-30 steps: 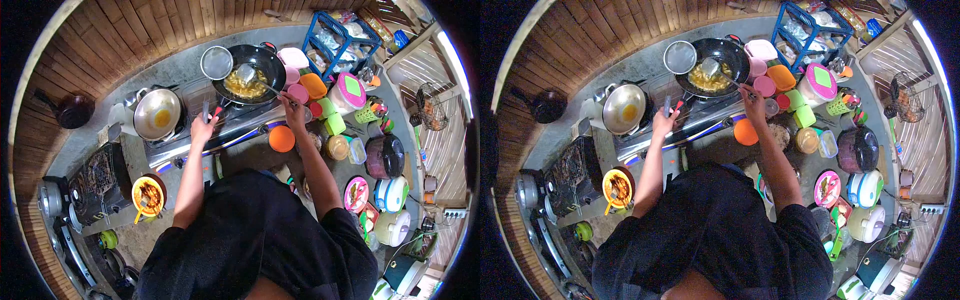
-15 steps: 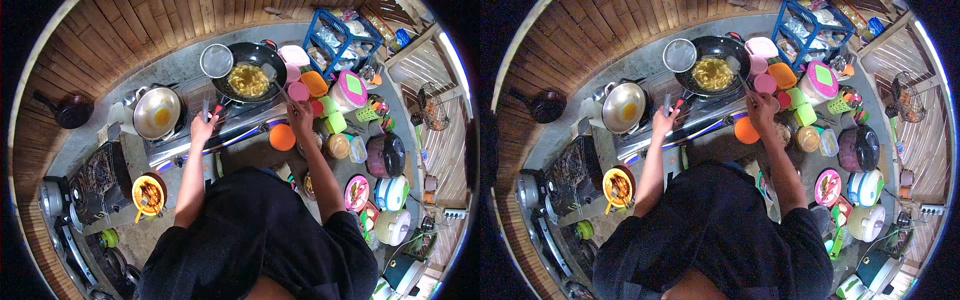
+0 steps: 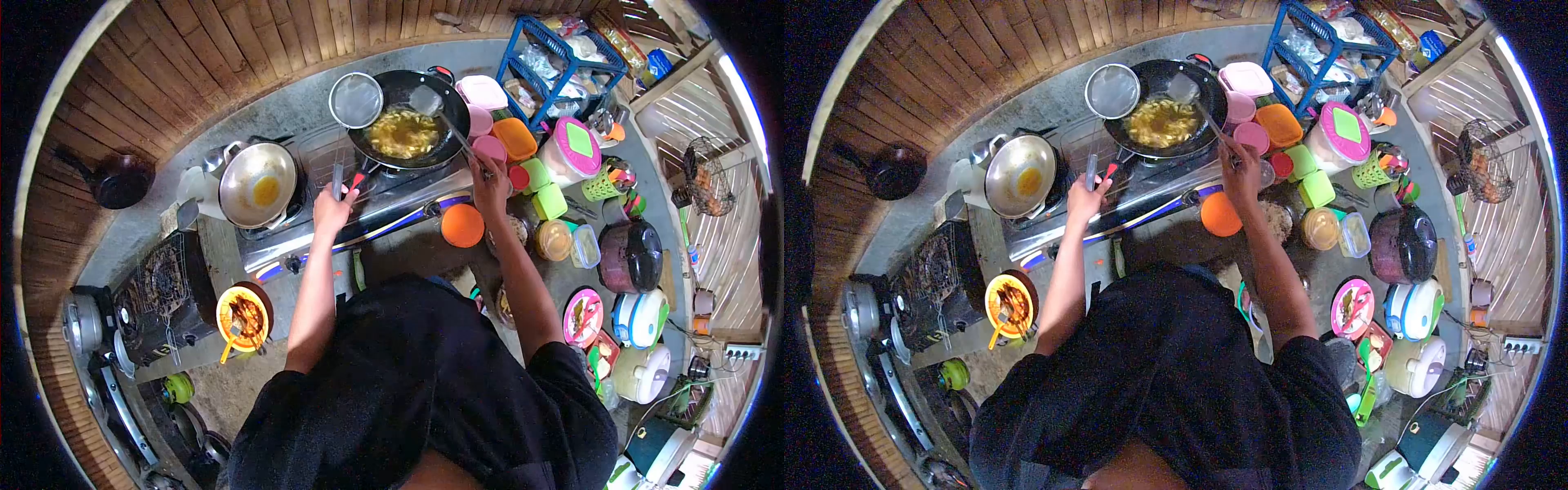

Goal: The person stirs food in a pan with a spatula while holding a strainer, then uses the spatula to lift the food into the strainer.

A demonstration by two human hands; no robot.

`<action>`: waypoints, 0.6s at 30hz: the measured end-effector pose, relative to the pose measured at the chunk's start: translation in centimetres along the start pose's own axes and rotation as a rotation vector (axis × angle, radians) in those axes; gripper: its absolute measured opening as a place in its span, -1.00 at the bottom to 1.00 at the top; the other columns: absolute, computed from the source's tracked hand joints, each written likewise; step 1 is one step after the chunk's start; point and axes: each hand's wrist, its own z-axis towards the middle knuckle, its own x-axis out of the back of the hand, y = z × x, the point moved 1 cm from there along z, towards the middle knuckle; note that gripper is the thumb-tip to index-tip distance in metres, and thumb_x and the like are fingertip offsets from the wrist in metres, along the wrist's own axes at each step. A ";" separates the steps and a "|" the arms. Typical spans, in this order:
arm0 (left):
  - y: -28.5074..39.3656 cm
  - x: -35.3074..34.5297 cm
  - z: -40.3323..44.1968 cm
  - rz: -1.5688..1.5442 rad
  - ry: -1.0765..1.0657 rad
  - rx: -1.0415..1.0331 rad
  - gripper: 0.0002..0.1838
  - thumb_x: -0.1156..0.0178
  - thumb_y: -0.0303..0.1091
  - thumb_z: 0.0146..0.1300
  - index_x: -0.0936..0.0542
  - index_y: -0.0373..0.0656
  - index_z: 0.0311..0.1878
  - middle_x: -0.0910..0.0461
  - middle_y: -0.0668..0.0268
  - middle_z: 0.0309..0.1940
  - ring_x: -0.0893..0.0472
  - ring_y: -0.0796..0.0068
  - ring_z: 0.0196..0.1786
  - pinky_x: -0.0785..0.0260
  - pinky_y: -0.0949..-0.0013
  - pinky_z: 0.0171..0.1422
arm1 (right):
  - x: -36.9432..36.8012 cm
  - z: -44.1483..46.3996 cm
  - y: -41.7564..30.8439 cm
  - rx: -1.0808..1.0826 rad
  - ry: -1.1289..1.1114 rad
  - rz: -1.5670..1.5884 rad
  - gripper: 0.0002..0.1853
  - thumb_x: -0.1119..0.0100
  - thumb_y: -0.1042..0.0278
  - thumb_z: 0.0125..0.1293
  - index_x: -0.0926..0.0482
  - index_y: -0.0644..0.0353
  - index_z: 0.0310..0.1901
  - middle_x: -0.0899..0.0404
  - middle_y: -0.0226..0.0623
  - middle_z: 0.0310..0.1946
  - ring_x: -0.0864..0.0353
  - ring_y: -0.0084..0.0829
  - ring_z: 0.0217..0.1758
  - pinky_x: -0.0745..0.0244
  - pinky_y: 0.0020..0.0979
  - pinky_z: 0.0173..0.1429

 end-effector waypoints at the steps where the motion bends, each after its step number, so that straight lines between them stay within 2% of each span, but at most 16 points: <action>1: 0.1 0.1 0.0 0.000 0.001 -0.003 -0.65 -0.43 -0.08 0.17 -0.55 -0.09 -0.19 -0.66 0.24 -0.58 -0.71 0.34 -0.49 -0.50 0.24 -0.27 | -0.1 0.4 0.6 0.001 0.002 0.000 -0.73 -0.28 0.30 0.35 -0.69 0.13 0.05 -0.63 -0.06 -0.12 -0.59 -0.22 -0.06 -0.49 -0.26 0.06; 4: 0.4 0.1 -0.1 -0.008 -0.006 0.004 -0.66 -0.42 -0.09 0.17 -0.54 -0.10 -0.21 -0.65 0.24 -0.59 -0.70 0.34 -0.50 -0.50 0.24 -0.27 | -0.2 1.4 1.3 0.059 0.047 -0.057 -0.73 -0.29 0.28 0.33 -0.69 0.12 0.03 -0.61 -0.07 -0.17 -0.57 -0.18 -0.08 -0.48 -0.21 0.06; 6: 0.5 0.2 -0.1 0.008 -0.007 -0.011 -0.66 -0.42 -0.09 0.17 -0.54 -0.10 -0.22 -0.65 0.24 -0.59 -0.70 0.34 -0.50 -0.50 0.24 -0.28 | -0.1 1.7 1.3 0.206 0.016 -0.242 -0.72 -0.30 0.25 0.32 -0.70 0.10 0.02 -0.62 -0.09 -0.23 -0.56 -0.16 -0.07 -0.48 -0.20 0.05; 10: 0.4 0.3 0.1 0.010 -0.018 0.014 -0.66 -0.42 -0.09 0.17 -0.55 -0.10 -0.21 -0.65 0.23 -0.59 -0.70 0.34 -0.49 -0.50 0.24 -0.26 | -1.9 1.6 2.3 0.159 -0.040 -0.243 -0.72 -0.29 0.23 0.32 -0.70 0.10 0.01 -0.67 -0.09 -0.25 -0.56 -0.14 -0.09 -0.48 -0.17 0.06; 12: 0.2 0.2 0.1 0.044 -0.011 -0.032 -0.64 -0.43 -0.09 0.18 -0.54 -0.13 -0.19 -0.68 0.22 -0.50 -0.70 0.40 -0.53 -0.49 0.29 -0.35 | -2.8 1.2 2.0 -0.013 -0.072 -0.008 -0.75 -0.29 0.24 0.34 -0.71 0.11 -0.01 -0.68 -0.12 -0.29 -0.57 -0.22 -0.12 -0.48 -0.23 0.04; 13: 0.3 0.2 0.1 0.044 -0.012 -0.032 -0.64 -0.43 -0.09 0.18 -0.54 -0.13 -0.19 -0.68 0.22 -0.50 -0.70 0.40 -0.53 -0.49 0.29 -0.35 | -3.0 1.4 2.3 -0.013 -0.072 -0.009 -0.75 -0.29 0.24 0.34 -0.71 0.11 -0.01 -0.68 -0.12 -0.29 -0.57 -0.22 -0.12 -0.48 -0.23 0.04; 15: 0.5 0.3 0.0 0.023 0.005 -0.003 -0.66 -0.42 -0.09 0.17 -0.57 -0.11 -0.19 -0.66 0.23 -0.59 -0.71 0.31 -0.48 -0.50 0.22 -0.22 | -4.0 1.6 2.9 -0.217 -0.197 0.343 -0.76 -0.29 0.25 0.35 -0.72 0.13 -0.02 -0.67 -0.14 -0.30 -0.58 -0.33 -0.14 -0.47 -0.31 0.03; 16: 0.6 0.4 -0.1 0.023 0.007 -0.002 -0.66 -0.42 -0.09 0.17 -0.57 -0.11 -0.19 -0.66 0.23 -0.59 -0.71 0.31 -0.48 -0.50 0.22 -0.22 | -4.3 1.3 3.3 -0.216 -0.199 0.344 -0.76 -0.29 0.25 0.35 -0.72 0.13 -0.02 -0.67 -0.14 -0.30 -0.58 -0.33 -0.14 -0.47 -0.31 0.03; 18: 0.8 0.4 -0.3 0.023 0.002 0.005 -0.66 -0.42 -0.09 0.17 -0.57 -0.11 -0.19 -0.66 0.22 -0.59 -0.71 0.31 -0.48 -0.50 0.22 -0.23 | -4.7 0.8 4.0 -0.239 -0.178 0.567 -0.76 -0.30 0.26 0.35 -0.72 0.14 -0.01 -0.66 -0.17 -0.31 -0.58 -0.42 -0.14 -0.46 -0.37 0.03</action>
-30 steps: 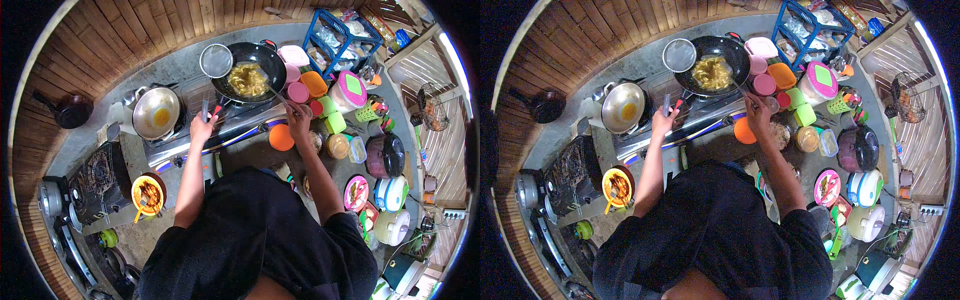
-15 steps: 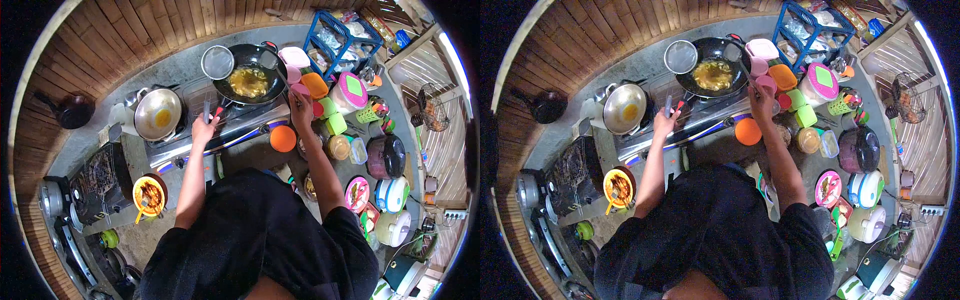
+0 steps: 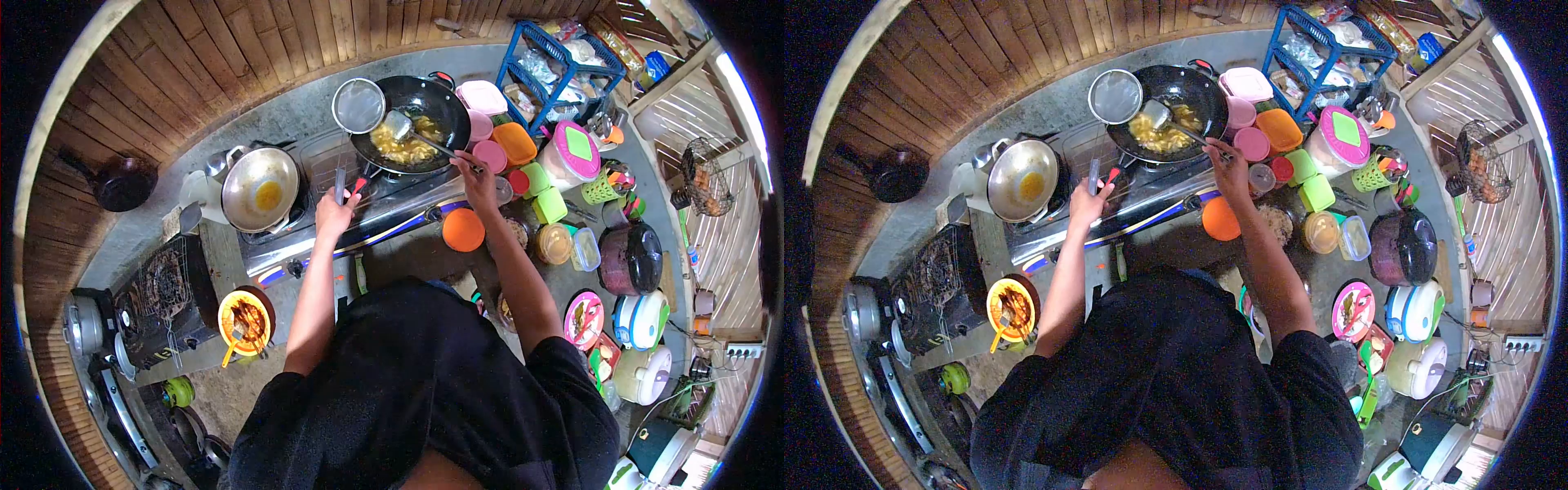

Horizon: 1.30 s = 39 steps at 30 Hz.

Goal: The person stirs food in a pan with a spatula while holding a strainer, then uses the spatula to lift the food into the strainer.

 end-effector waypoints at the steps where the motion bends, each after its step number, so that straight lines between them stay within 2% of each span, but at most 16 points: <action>1: -0.1 -0.1 0.0 -0.001 -0.001 0.001 -0.66 -0.42 -0.09 0.17 -0.57 -0.11 -0.19 -0.66 0.22 -0.59 -0.71 0.31 -0.48 -0.50 0.22 -0.23 | 0.0 -0.4 -1.2 -0.001 0.000 -0.002 -0.76 -0.30 0.26 0.35 -0.72 0.14 -0.01 -0.66 -0.17 -0.31 -0.58 -0.42 -0.14 -0.46 -0.37 0.03; 3: -0.3 -0.1 0.2 -0.011 -0.005 0.002 -0.66 -0.43 -0.09 0.17 -0.57 -0.11 -0.19 -0.67 0.22 -0.58 -0.71 0.31 -0.48 -0.50 0.23 -0.23 | 0.6 -1.5 -3.7 0.172 0.052 -0.356 -0.74 -0.32 0.29 0.33 -0.71 0.13 0.02 -0.69 -0.15 -0.29 -0.60 -0.34 -0.11 -0.47 -0.34 0.04; 7: -0.7 -0.4 0.5 -0.039 -0.025 0.046 -0.65 -0.43 -0.09 0.17 -0.57 -0.11 -0.18 -0.67 0.22 -0.56 -0.71 0.32 -0.47 -0.51 0.23 -0.24 | 1.8 -2.1 -4.9 0.207 0.108 -0.516 -0.73 -0.32 0.33 0.30 -0.70 0.10 0.02 -0.69 -0.15 -0.25 -0.60 -0.22 -0.10 -0.49 -0.27 0.03; 9: -0.8 -0.4 0.5 -0.034 -0.025 0.034 -0.64 -0.43 -0.08 0.17 -0.56 -0.10 -0.17 -0.67 0.22 -0.55 -0.72 0.34 -0.47 -0.51 0.23 -0.24 | 2.6 -2.3 -5.5 0.368 0.127 -0.651 -0.72 -0.32 0.33 0.27 -0.70 0.07 0.02 -0.67 -0.18 -0.23 -0.58 -0.12 -0.07 -0.48 -0.19 0.04; 12: -0.6 -0.3 0.3 -0.020 -0.023 0.009 -0.64 -0.43 -0.08 0.17 -0.56 -0.10 -0.18 -0.67 0.22 -0.55 -0.72 0.34 -0.47 -0.51 0.23 -0.24 | 3.5 -2.5 -5.3 0.411 0.132 -0.834 -0.73 -0.32 0.30 0.26 -0.70 0.06 0.00 -0.65 -0.21 -0.23 -0.57 -0.13 -0.04 -0.47 -0.15 0.04; 15: -0.8 -0.4 0.5 -0.025 -0.032 0.028 -0.64 -0.43 -0.08 0.17 -0.55 -0.10 -0.19 -0.67 0.22 -0.55 -0.72 0.33 -0.47 -0.50 0.23 -0.23 | 3.5 -3.4 -5.7 0.360 0.141 -0.963 -0.72 -0.32 0.27 0.27 -0.70 0.05 0.01 -0.65 -0.21 -0.25 -0.56 -0.12 -0.01 -0.47 -0.14 0.05; 19: -0.7 -0.3 0.4 -0.015 -0.033 0.012 -0.64 -0.43 -0.07 0.17 -0.55 -0.11 -0.19 -0.67 0.22 -0.55 -0.72 0.32 -0.46 -0.50 0.23 -0.23 | 2.5 -5.1 -5.8 0.467 0.148 -1.001 -0.72 -0.32 0.28 0.26 -0.71 0.05 0.00 -0.63 -0.14 -0.25 -0.57 -0.11 -0.05 -0.47 -0.13 0.04; 21: -0.7 -0.3 0.4 -0.035 -0.028 0.023 -0.64 -0.43 -0.07 0.17 -0.56 -0.12 -0.19 -0.67 0.22 -0.55 -0.72 0.31 -0.44 -0.50 0.23 -0.22 | 1.7 -5.8 -5.5 0.308 0.130 -0.810 -0.74 -0.32 0.28 0.29 -0.71 0.07 0.00 -0.61 -0.08 -0.23 -0.59 -0.13 -0.08 -0.49 -0.16 0.03; 22: -0.7 -0.3 0.4 -0.036 -0.026 0.023 -0.64 -0.43 -0.07 0.17 -0.56 -0.12 -0.19 -0.67 0.22 -0.55 -0.72 0.31 -0.44 -0.50 0.23 -0.22 | 1.2 -6.0 -5.3 0.309 0.130 -0.809 -0.74 -0.32 0.28 0.29 -0.71 0.07 0.00 -0.61 -0.08 -0.23 -0.59 -0.13 -0.08 -0.49 -0.16 0.03; 24: -0.8 -0.3 0.5 -0.019 -0.027 0.008 -0.64 -0.43 -0.07 0.17 -0.57 -0.12 -0.18 -0.67 0.22 -0.55 -0.72 0.31 -0.45 -0.50 0.23 -0.22 | 0.4 -6.2 -4.9 0.087 0.141 -0.455 -0.76 -0.31 0.27 0.33 -0.71 0.10 0.00 -0.60 -0.07 -0.22 -0.61 -0.16 -0.10 -0.50 -0.21 0.03; 31: -0.8 -0.4 0.4 -0.030 -0.023 0.024 -0.64 -0.43 -0.07 0.17 -0.57 -0.10 -0.18 -0.68 0.23 -0.55 -0.72 0.32 -0.46 -0.51 0.23 -0.21 | 0.1 -3.9 -5.0 0.204 0.135 -0.439 -0.76 -0.30 0.27 0.34 -0.71 0.09 0.00 -0.59 -0.11 -0.24 -0.62 -0.21 -0.15 -0.52 -0.28 -0.03; 34: -0.6 -0.3 0.2 -0.027 -0.028 0.016 -0.64 -0.43 -0.07 0.17 -0.56 -0.10 -0.18 -0.68 0.23 -0.55 -0.72 0.32 -0.46 -0.51 0.23 -0.22 | 0.9 -2.5 -4.9 0.277 0.160 -0.528 -0.73 -0.33 0.29 0.31 -0.70 0.06 0.03 -0.60 -0.13 -0.26 -0.61 -0.26 -0.18 -0.52 -0.30 -0.04; 39: -0.5 -0.3 0.3 -0.048 -0.028 0.039 -0.64 -0.43 -0.08 0.17 -0.55 -0.11 -0.19 -0.68 0.21 -0.55 -0.72 0.32 -0.46 -0.51 0.23 -0.23 | 1.8 -1.1 -4.0 0.399 0.206 -0.821 -0.70 -0.34 0.25 0.28 -0.70 0.01 0.04 -0.63 -0.13 -0.25 -0.57 -0.18 -0.07 -0.50 -0.18 0.05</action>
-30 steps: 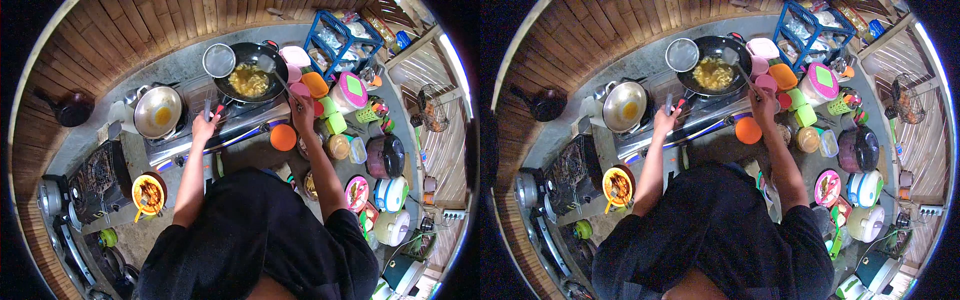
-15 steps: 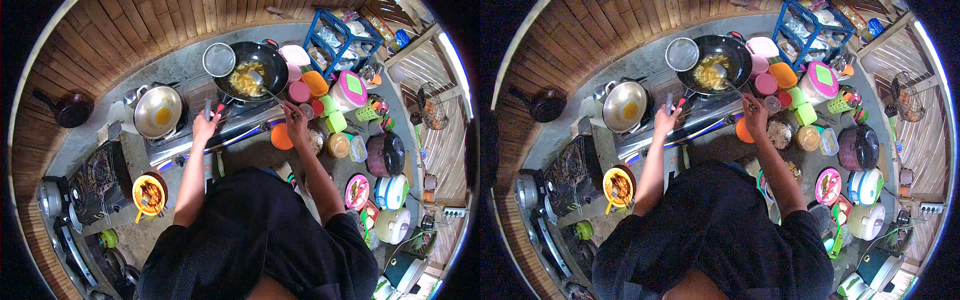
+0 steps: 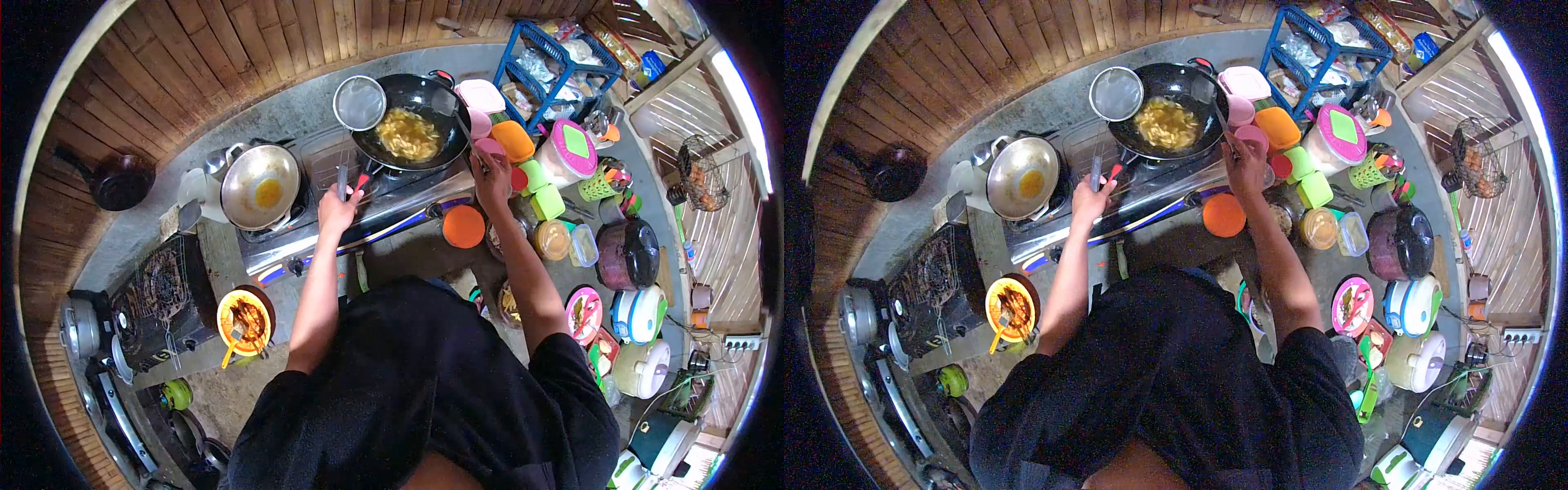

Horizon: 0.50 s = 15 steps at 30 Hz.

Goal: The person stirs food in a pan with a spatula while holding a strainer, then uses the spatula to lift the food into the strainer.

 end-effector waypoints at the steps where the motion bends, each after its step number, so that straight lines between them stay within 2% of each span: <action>1: 0.0 0.0 0.0 -0.002 0.001 0.001 -0.64 -0.43 -0.08 0.17 -0.55 -0.11 -0.19 -0.68 0.21 -0.55 -0.72 0.32 -0.46 -0.51 0.23 -0.23 | -0.2 -0.2 0.1 0.002 -0.001 0.000 -0.70 -0.34 0.25 0.28 -0.70 0.01 0.04 -0.63 -0.13 -0.25 -0.57 -0.18 -0.07 -0.50 -0.18 0.05; 4: 0.1 0.1 -0.2 -0.016 -0.005 -0.002 -0.65 -0.42 -0.08 0.17 -0.56 -0.11 -0.19 -0.68 0.21 -0.55 -0.72 0.31 -0.46 -0.51 0.23 -0.23 | -1.1 -0.9 0.8 -0.055 -0.019 -0.099 -0.71 -0.32 0.21 0.29 -0.71 0.00 0.03 -0.65 -0.11 -0.20 -0.56 -0.13 -0.02 -0.50 -0.13 0.06; 7: 0.1 0.1 -0.2 0.008 0.005 -0.020 -0.65 -0.42 -0.08 0.17 -0.56 -0.10 -0.18 -0.67 0.22 -0.56 -0.72 0.30 -0.45 -0.51 0.23 -0.22 | -3.0 -1.9 2.1 -0.156 -0.091 0.021 -0.70 -0.31 0.18 0.31 -0.70 0.01 0.04 -0.65 -0.10 -0.17 -0.58 -0.09 -0.02 -0.50 -0.14 0.07; 9: -0.2 -0.1 0.0 -0.006 0.001 -0.021 -0.65 -0.42 -0.07 0.17 -0.57 -0.09 -0.18 -0.67 0.22 -0.57 -0.72 0.30 -0.45 -0.51 0.22 -0.22 | -4.0 -2.3 2.5 -0.189 -0.078 0.288 -0.72 -0.29 0.19 0.35 -0.70 0.03 0.04 -0.66 -0.12 -0.17 -0.61 -0.15 -0.04 -0.50 -0.23 0.06; 10: -0.3 -0.2 0.1 -0.007 0.003 -0.021 -0.65 -0.42 -0.07 0.17 -0.57 -0.09 -0.18 -0.67 0.22 -0.57 -0.72 0.30 -0.45 -0.51 0.22 -0.22 | -4.2 -2.3 2.6 -0.188 -0.078 0.289 -0.72 -0.29 0.19 0.35 -0.70 0.03 0.04 -0.66 -0.12 -0.17 -0.61 -0.15 -0.04 -0.50 -0.23 0.06; 12: -0.5 -0.2 0.2 -0.013 0.005 -0.022 -0.65 -0.42 -0.06 0.17 -0.57 -0.09 -0.18 -0.67 0.23 -0.57 -0.72 0.29 -0.45 -0.51 0.21 -0.21 | -4.5 -2.5 2.6 -0.352 -0.151 0.701 -0.75 -0.27 0.23 0.38 -0.70 0.06 0.04 -0.65 -0.11 -0.15 -0.63 -0.26 -0.04 -0.50 -0.33 0.04; 15: -0.6 -0.3 0.3 0.025 0.006 -0.024 -0.65 -0.41 -0.05 0.18 -0.57 -0.09 -0.18 -0.67 0.23 -0.56 -0.72 0.28 -0.44 -0.51 0.19 -0.20 | -3.7 -2.7 2.1 -0.332 -0.074 0.766 -0.77 -0.25 0.29 0.39 -0.70 0.07 0.03 -0.66 -0.15 -0.18 -0.62 -0.37 -0.07 -0.49 -0.39 0.01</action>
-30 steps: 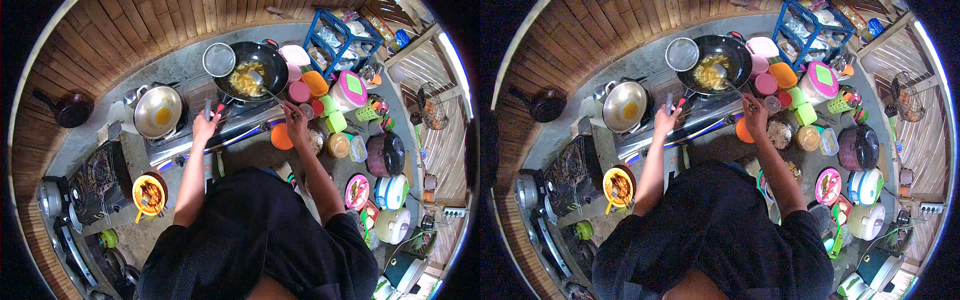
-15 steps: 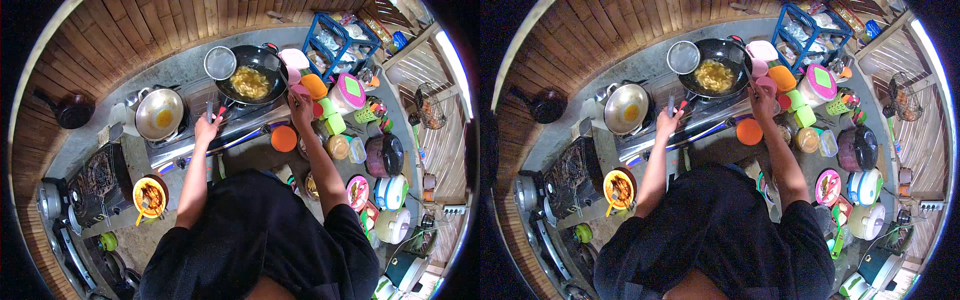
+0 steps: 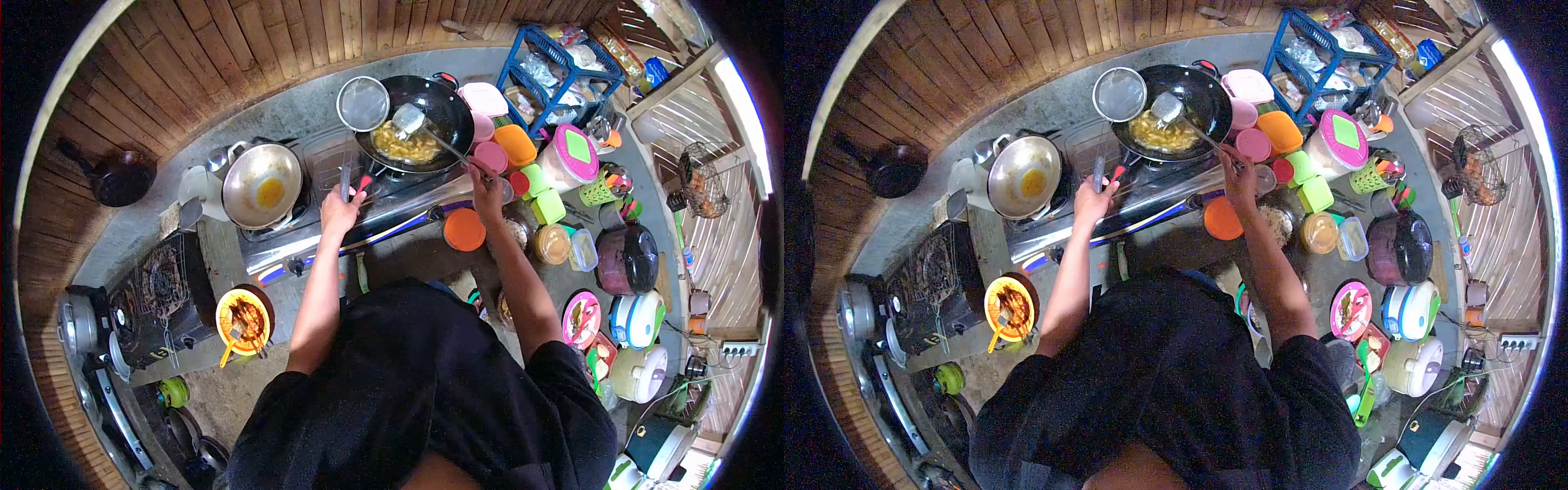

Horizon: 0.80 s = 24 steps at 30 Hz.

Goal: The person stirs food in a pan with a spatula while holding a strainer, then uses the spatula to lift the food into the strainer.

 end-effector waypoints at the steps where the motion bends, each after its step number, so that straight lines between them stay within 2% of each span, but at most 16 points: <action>1: 0.1 0.0 0.0 -0.001 -0.001 0.000 -0.65 -0.41 -0.05 0.18 -0.57 -0.09 -0.18 -0.67 0.23 -0.56 -0.72 0.28 -0.44 -0.51 0.19 -0.20 | 0.2 -0.2 -1.4 0.000 0.000 -0.001 -0.77 -0.25 0.29 0.39 -0.70 0.07 0.03 -0.66 -0.15 -0.18 -0.62 -0.37 -0.07 -0.49 -0.39 0.01; 3: 0.4 0.2 -0.2 0.007 -0.005 0.012 -0.65 -0.41 -0.06 0.18 -0.56 -0.09 -0.18 -0.67 0.23 -0.56 -0.73 0.28 -0.44 -0.52 0.20 -0.20 | 0.8 -0.6 -3.9 0.131 0.066 -0.481 -0.76 -0.27 0.30 0.37 -0.69 0.08 0.04 -0.65 -0.17 -0.17 -0.61 -0.34 -0.09 -0.50 -0.37 0.00; 7: 0.9 0.4 -0.6 -0.003 -0.005 0.018 -0.65 -0.41 -0.07 0.18 -0.55 -0.09 -0.18 -0.67 0.23 -0.56 -0.72 0.29 -0.44 -0.52 0.20 -0.20 | 1.7 -0.4 -3.9 0.254 0.106 -0.561 -0.73 -0.31 0.34 0.32 -0.69 0.08 0.04 -0.62 -0.17 -0.19 -0.59 -0.26 -0.10 -0.49 -0.29 0.01; 9: 0.8 0.4 -0.5 -0.006 -0.001 0.023 -0.66 -0.42 -0.08 0.19 -0.55 -0.09 -0.19 -0.67 0.23 -0.56 -0.72 0.30 -0.45 -0.52 0.22 -0.21 | 2.0 -0.6 -4.2 0.337 0.100 -0.747 -0.70 -0.35 0.36 0.25 -0.70 0.07 0.03 -0.57 -0.13 -0.20 -0.58 -0.15 -0.08 -0.47 -0.20 0.01; 12: 0.9 0.3 -0.7 -0.018 0.003 0.012 -0.67 -0.42 -0.09 0.19 -0.54 -0.09 -0.20 -0.67 0.24 -0.56 -0.73 0.32 -0.45 -0.52 0.23 -0.21 | 2.0 -1.6 -3.5 0.396 0.124 -0.845 -0.70 -0.37 0.35 0.22 -0.71 0.07 0.01 -0.56 -0.11 -0.24 -0.56 -0.10 -0.10 -0.44 -0.17 0.00; 17: 1.1 0.4 -0.9 -0.033 0.004 0.029 -0.67 -0.42 -0.10 0.18 -0.55 -0.09 -0.20 -0.68 0.23 -0.55 -0.73 0.33 -0.45 -0.52 0.23 -0.21 | -0.2 -4.2 -5.9 0.347 0.130 -0.795 -0.72 -0.36 0.30 0.25 -0.71 0.08 -0.01 -0.57 -0.10 -0.23 -0.53 -0.13 -0.14 -0.42 -0.19 0.02; 19: 1.0 0.3 -0.8 -0.028 0.002 0.034 -0.67 -0.42 -0.10 0.18 -0.55 -0.09 -0.19 -0.68 0.23 -0.55 -0.73 0.32 -0.45 -0.52 0.22 -0.21 | -0.8 -4.7 -5.3 0.138 0.088 -0.705 -0.74 -0.33 0.30 0.29 -0.70 0.10 0.00 -0.56 -0.09 -0.22 -0.53 -0.15 -0.12 -0.42 -0.19 0.05; 20: 1.0 0.3 -0.8 -0.020 0.004 0.019 -0.67 -0.42 -0.10 0.18 -0.55 -0.09 -0.19 -0.68 0.22 -0.55 -0.73 0.32 -0.45 -0.52 0.22 -0.21 | -0.9 -4.9 -5.1 0.134 0.089 -0.706 -0.74 -0.33 0.30 0.29 -0.70 0.10 0.00 -0.56 -0.09 -0.22 -0.53 -0.15 -0.12 -0.42 -0.19 0.05; 22: 0.8 0.2 -0.7 -0.010 0.002 0.001 -0.67 -0.42 -0.10 0.18 -0.55 -0.10 -0.19 -0.68 0.22 -0.55 -0.73 0.32 -0.45 -0.52 0.22 -0.21 | -1.4 -5.0 -5.3 0.048 0.026 -0.441 -0.76 -0.30 0.31 0.33 -0.70 0.11 0.00 -0.56 -0.10 -0.20 -0.54 -0.16 -0.10 -0.44 -0.21 0.07; 24: 0.8 0.2 -0.7 -0.025 0.003 0.009 -0.67 -0.42 -0.11 0.18 -0.55 -0.11 -0.20 -0.68 0.22 -0.56 -0.72 0.31 -0.46 -0.51 0.21 -0.22 | -1.5 -4.9 -6.0 0.024 0.031 -0.414 -0.76 -0.30 0.32 0.33 -0.70 0.12 0.01 -0.57 -0.10 -0.19 -0.54 -0.16 -0.09 -0.44 -0.23 0.07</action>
